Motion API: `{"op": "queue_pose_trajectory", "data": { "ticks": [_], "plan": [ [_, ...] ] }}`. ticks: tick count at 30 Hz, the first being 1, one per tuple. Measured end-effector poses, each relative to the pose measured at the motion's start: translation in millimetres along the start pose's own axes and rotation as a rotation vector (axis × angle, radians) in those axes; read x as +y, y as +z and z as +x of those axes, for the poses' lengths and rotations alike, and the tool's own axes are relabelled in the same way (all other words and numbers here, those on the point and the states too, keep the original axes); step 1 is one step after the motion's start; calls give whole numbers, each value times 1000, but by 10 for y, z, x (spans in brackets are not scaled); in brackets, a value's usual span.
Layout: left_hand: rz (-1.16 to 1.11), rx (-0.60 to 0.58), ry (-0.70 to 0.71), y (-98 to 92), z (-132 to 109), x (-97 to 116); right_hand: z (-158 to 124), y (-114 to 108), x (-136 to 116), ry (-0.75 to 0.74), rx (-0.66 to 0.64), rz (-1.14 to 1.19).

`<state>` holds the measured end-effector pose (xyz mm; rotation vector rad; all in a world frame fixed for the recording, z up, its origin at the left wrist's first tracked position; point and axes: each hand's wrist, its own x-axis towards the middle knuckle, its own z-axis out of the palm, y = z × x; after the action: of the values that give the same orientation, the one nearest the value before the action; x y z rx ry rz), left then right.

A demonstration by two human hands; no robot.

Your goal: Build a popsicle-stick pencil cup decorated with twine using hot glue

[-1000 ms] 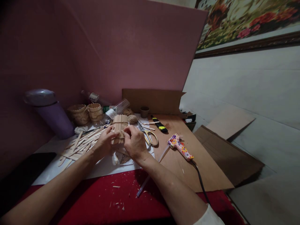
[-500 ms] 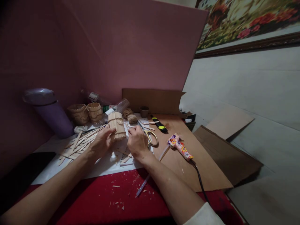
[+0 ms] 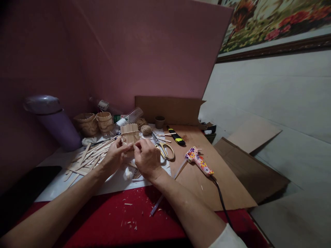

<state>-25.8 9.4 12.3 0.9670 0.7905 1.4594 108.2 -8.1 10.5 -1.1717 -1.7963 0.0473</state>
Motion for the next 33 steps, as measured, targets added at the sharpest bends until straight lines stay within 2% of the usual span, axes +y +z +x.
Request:
{"op": "queue_pose_trajectory", "data": {
  "ticks": [5,16,26,33],
  "plan": [
    [30,-22,-15,-18,1,-24,-3,-7,-24,21,4,37],
    [20,-91,-6,-39,24,-17,45,-65,76,-78,-47,135],
    [4,-85,-58,-8,-15,-14,46,-58,87,-56,-55,142],
    [32,-64,-29,7,-12,-25,30,-27,88,-59,-33,88]
  ]
}}
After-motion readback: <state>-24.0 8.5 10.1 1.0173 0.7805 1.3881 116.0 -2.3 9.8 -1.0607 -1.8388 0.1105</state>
